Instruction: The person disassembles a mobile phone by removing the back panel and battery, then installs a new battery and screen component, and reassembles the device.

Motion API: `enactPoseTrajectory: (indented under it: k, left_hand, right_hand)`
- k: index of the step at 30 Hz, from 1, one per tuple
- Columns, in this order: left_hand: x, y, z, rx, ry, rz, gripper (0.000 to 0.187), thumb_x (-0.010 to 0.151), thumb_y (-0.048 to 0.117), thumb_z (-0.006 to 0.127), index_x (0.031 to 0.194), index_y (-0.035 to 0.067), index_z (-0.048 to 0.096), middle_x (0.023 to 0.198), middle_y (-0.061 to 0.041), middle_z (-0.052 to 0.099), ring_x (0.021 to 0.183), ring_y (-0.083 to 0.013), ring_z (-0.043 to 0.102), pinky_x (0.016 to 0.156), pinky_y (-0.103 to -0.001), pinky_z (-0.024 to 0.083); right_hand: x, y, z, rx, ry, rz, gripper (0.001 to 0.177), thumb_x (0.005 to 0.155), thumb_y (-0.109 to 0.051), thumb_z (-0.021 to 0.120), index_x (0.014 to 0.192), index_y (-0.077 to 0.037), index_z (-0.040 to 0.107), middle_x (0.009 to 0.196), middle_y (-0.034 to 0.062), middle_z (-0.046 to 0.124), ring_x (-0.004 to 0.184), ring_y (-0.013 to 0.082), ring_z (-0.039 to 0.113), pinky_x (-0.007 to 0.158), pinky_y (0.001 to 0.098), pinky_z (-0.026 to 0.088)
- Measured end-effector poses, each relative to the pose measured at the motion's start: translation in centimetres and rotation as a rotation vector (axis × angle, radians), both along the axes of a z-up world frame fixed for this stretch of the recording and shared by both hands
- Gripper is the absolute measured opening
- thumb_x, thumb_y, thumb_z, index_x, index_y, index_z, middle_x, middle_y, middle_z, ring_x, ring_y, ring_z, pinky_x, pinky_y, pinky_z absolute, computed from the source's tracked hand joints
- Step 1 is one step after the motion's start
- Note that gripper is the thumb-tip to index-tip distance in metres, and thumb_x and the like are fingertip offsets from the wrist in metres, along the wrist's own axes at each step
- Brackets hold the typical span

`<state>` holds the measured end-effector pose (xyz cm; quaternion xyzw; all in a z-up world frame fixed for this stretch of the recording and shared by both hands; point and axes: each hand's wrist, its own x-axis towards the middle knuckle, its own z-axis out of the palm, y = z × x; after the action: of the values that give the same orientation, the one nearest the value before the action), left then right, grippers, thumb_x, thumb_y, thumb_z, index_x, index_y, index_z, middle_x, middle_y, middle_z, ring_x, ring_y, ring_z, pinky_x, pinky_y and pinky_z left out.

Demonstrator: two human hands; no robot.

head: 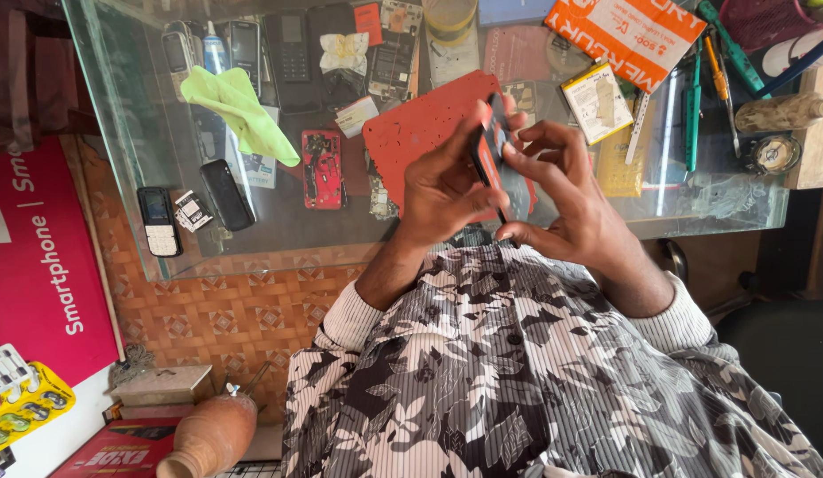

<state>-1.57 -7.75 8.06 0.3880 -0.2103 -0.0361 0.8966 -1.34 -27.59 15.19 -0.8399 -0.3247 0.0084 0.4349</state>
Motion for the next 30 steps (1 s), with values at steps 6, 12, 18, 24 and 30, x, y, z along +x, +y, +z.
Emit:
enactPoseTrajectory:
  k: [6, 12, 18, 24, 30]
  left_hand:
    - [1.3, -0.5, -0.9, 0.06, 0.28, 0.262, 0.062, 0.104, -0.002, 0.07, 0.16, 0.009, 0.044, 0.144, -0.017, 0.06, 0.126, -0.0292, 0.066, 0.101, -0.046, 0.06]
    - [2.4, 0.0, -0.9, -0.104, 0.56, 0.329, 0.053, 0.104, 0.007, 0.066, 0.154, 0.008, 0.047, 0.13, -0.016, 0.066, 0.117, -0.0309, 0.07, 0.089, -0.055, 0.062]
    - [2.5, -0.4, -0.8, -0.184, 0.565, 0.26, 0.036, 0.109, 0.013, 0.063, 0.143, 0.007, 0.056, 0.127, -0.015, 0.065, 0.117, -0.0297, 0.07, 0.091, -0.055, 0.061]
    - [3.0, -0.4, -1.1, -0.32, 0.674, 0.155, 0.047, 0.105, 0.029, 0.064, 0.146, 0.013, 0.048, 0.129, -0.018, 0.063, 0.123, -0.0303, 0.064, 0.101, -0.058, 0.06]
    - [2.8, -0.7, -1.7, -0.478, 0.811, 0.004, 0.062, 0.1, 0.044, 0.066, 0.147, 0.012, 0.043, 0.134, -0.02, 0.06, 0.132, -0.0298, 0.059, 0.109, -0.06, 0.055]
  right_hand:
    - [0.5, 0.2, -0.9, 0.092, 0.008, 0.118, 0.097, 0.072, -0.042, 0.087, 0.149, 0.003, 0.046, 0.143, 0.0259, 0.047, 0.131, 0.0403, 0.053, 0.106, 0.0481, 0.048]
    - [-1.0, 0.4, -3.1, 0.056, -0.243, -0.056, 0.048, 0.085, -0.01, 0.088, 0.125, 0.003, 0.065, 0.132, 0.0209, 0.068, 0.128, 0.0383, 0.067, 0.105, 0.0461, 0.058]
    - [-1.3, 0.0, -4.3, 0.101, -0.335, -0.106, 0.034, 0.087, 0.005, 0.082, 0.118, 0.008, 0.069, 0.124, 0.0225, 0.072, 0.12, 0.0393, 0.071, 0.101, 0.0439, 0.063]
    - [-0.3, 0.0, -3.9, 0.252, -0.254, -0.105, 0.033, 0.086, 0.001, 0.083, 0.114, 0.008, 0.067, 0.119, 0.022, 0.072, 0.118, 0.039, 0.071, 0.101, 0.0452, 0.06]
    - [-0.1, 0.1, -4.1, 0.37, -0.211, -0.17, 0.022, 0.088, 0.016, 0.074, 0.106, 0.004, 0.067, 0.117, 0.0205, 0.073, 0.117, 0.0366, 0.073, 0.103, 0.0469, 0.062]
